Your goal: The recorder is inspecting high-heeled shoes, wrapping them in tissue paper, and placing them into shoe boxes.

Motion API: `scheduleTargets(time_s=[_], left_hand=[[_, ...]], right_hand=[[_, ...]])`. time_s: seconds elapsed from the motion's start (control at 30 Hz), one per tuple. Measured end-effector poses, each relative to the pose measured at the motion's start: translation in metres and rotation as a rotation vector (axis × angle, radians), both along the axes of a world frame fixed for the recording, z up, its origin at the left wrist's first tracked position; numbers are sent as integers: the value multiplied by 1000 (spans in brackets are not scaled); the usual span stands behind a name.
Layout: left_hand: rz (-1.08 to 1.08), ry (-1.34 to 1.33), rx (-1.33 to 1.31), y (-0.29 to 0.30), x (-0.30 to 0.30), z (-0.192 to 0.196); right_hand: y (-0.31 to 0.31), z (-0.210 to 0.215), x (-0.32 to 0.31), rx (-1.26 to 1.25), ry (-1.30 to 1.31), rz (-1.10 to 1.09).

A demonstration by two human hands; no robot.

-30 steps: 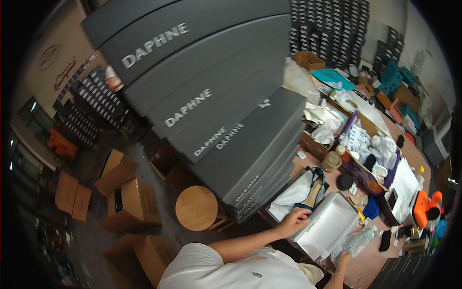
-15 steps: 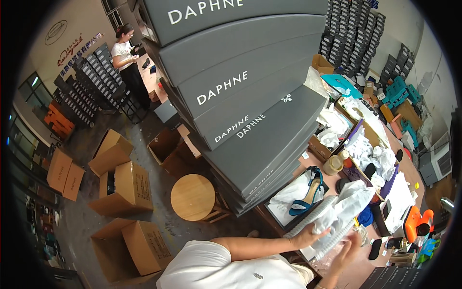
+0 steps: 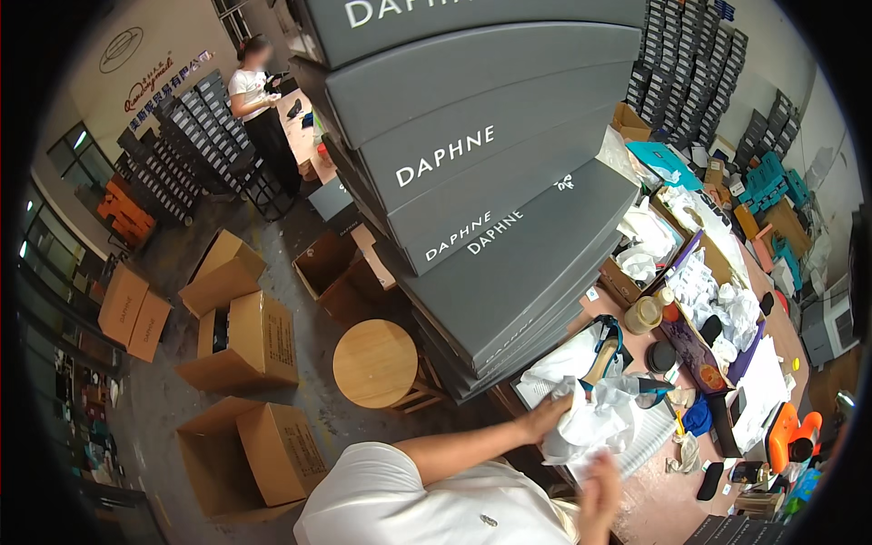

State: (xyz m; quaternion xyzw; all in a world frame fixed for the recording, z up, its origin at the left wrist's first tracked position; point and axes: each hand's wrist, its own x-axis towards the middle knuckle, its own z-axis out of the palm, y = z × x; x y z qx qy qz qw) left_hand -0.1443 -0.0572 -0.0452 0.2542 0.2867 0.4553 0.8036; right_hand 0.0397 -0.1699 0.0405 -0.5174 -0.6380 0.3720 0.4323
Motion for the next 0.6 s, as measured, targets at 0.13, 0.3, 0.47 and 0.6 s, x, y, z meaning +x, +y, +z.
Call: scheduleTargets(time_s=[0.13, 0.3, 0.47, 0.6], left_hand=[[-420, 273, 62, 17, -43, 48], [-486, 121, -96, 16, -42, 66], [1, 191, -4, 21, -27, 44], [366, 150, 91, 27, -4, 78]], right_hand=[[41, 55, 49, 271, -797, -36], [51, 46, 46, 133, -743, 125], [35, 24, 62, 97, -739, -76], [23, -16, 99, 40, -489, -521]])
